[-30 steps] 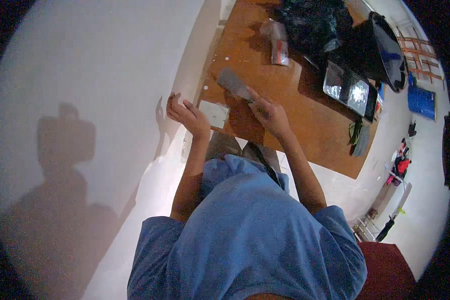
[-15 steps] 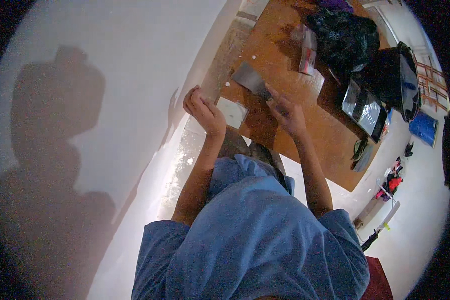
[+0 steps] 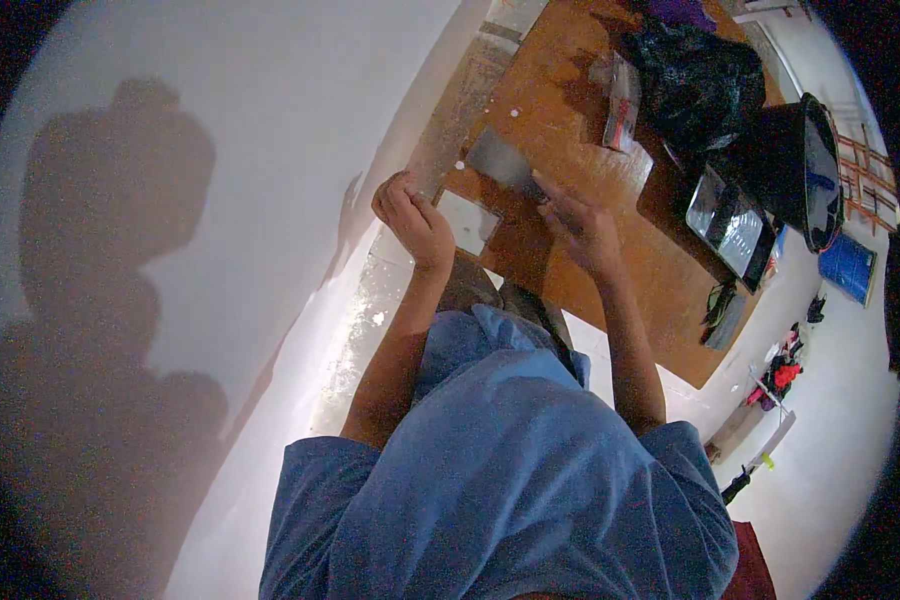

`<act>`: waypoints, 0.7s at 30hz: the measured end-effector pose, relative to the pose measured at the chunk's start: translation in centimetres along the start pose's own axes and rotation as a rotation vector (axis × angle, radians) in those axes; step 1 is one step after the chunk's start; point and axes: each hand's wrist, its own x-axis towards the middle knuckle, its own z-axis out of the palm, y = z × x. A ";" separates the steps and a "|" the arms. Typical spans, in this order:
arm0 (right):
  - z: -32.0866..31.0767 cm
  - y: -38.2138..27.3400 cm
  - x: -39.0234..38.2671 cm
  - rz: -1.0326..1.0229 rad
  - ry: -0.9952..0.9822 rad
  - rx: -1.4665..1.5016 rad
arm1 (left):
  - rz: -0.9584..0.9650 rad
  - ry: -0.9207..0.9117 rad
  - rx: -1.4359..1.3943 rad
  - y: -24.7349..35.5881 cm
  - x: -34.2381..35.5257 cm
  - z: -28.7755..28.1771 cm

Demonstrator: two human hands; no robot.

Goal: Patching a hole in a wall with putty using a putty knife.

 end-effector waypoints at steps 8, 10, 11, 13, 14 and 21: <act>0.4 0.4 -0.4 0.014 0.035 0.105 | -0.029 -0.007 -0.009 -0.1 -0.1 0.0; 0.7 0.7 -0.4 -0.024 0.080 0.069 | -0.017 -0.002 -0.015 0.1 -0.1 0.0; 0.7 0.8 -0.5 0.011 0.061 0.020 | -0.043 -0.015 -0.021 0.2 -0.1 0.0; 0.4 0.5 -0.4 0.040 0.037 -0.029 | -0.072 -0.023 -0.024 0.2 -0.1 -0.1; 0.1 0.2 -0.3 0.047 -0.010 0.029 | -0.055 -0.027 -0.021 0.2 -0.1 -0.2; 0.2 -0.1 -0.2 0.046 -0.017 -0.014 | -0.079 -0.016 -0.018 -0.2 -0.3 0.0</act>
